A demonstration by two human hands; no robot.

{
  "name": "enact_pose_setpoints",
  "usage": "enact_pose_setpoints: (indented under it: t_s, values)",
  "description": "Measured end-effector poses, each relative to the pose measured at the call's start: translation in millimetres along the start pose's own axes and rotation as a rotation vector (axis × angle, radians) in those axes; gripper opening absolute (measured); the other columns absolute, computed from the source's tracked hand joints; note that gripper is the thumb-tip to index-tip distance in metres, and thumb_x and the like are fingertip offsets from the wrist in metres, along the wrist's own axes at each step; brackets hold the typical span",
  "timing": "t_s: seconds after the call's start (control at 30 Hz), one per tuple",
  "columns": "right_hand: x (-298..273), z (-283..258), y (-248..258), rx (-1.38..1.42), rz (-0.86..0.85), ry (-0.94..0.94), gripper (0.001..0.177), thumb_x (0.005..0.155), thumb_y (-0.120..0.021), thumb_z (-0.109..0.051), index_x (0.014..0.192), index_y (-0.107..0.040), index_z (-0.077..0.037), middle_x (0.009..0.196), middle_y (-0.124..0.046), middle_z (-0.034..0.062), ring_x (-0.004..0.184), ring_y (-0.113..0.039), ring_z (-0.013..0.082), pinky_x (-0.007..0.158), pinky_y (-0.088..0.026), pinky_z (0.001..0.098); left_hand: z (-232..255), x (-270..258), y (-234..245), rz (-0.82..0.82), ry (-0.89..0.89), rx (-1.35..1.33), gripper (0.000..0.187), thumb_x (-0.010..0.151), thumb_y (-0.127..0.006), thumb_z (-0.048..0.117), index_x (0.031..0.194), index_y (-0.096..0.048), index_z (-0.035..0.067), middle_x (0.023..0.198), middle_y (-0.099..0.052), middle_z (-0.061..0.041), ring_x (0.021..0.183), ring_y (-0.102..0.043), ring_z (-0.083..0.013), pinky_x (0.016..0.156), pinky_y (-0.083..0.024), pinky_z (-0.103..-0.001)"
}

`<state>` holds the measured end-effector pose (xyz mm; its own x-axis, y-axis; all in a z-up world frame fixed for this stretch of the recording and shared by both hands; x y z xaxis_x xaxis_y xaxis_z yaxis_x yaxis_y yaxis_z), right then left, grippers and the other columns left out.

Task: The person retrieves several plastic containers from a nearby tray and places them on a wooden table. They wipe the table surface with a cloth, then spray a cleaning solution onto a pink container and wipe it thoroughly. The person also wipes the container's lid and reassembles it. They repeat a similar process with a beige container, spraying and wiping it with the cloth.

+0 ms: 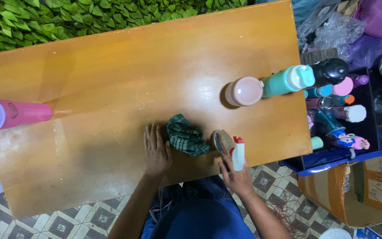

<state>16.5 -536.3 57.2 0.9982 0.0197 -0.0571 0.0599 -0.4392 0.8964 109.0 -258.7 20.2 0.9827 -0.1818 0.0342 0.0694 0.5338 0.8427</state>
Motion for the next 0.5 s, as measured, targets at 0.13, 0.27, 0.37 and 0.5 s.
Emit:
enact_pose_setpoints:
  t_s: [0.13,0.27,0.37,0.5]
  values:
    - [21.9,32.6,23.3,0.099,0.187,-0.064,0.041,0.083,-0.074,-0.01,0.123,-0.065,-0.002,0.122,-0.061,0.0194,0.113,-0.06,0.0404,0.097,-0.05,0.0461,37.8,43.8,1.2,0.048,-0.065,-0.009,0.053,0.105,-0.045,0.022,0.149,-0.04,-0.008,0.153,-0.044,-0.029,0.149,-0.035,-0.0449,0.127,-0.022,-0.058]
    - [64.3,50.2,39.7,0.237,0.285,-0.175,0.045,0.093,-0.074,-0.012,0.133,-0.058,0.0,0.13,-0.06,0.0198,0.122,-0.061,0.0368,0.105,-0.05,0.043,78.1,87.4,-3.6,-0.09,-0.036,-0.075,0.053,0.106,-0.045,0.025,0.148,-0.042,-0.007,0.147,-0.049,-0.027,0.144,-0.042,-0.0401,0.123,-0.027,-0.053]
    - [106.1,56.2,47.1,0.311,0.307,-0.217,0.063,0.09,-0.079,-0.009,0.143,-0.047,0.002,0.137,-0.055,0.025,0.126,-0.058,0.0387,0.107,-0.048,0.0419,102.7,110.9,-11.5,-0.187,0.096,-0.351,0.054,0.106,-0.047,0.026,0.15,-0.041,-0.003,0.15,-0.048,-0.026,0.144,-0.042,-0.0381,0.12,-0.032,-0.045]
    - [152.6,51.5,54.4,0.682,0.257,-0.202,0.079,0.09,-0.076,-0.002,0.155,-0.03,0.001,0.143,-0.053,0.0217,0.133,-0.057,0.032,0.111,-0.048,0.0394,134.1,136.4,-20.7,-0.213,0.176,-0.71,0.055,0.107,-0.046,0.028,0.153,-0.038,-0.001,0.156,-0.044,-0.025,0.147,-0.041,-0.0359,0.118,-0.035,-0.04]
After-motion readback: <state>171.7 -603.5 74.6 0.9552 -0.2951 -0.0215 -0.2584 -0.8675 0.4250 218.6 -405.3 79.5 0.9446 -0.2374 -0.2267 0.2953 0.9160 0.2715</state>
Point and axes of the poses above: each hand's wrist, its own x-axis towards the middle knuckle, its own y-axis out of the back of the hand, z = x × y, the point moved 3 cm from there along x, towards the middle knuckle
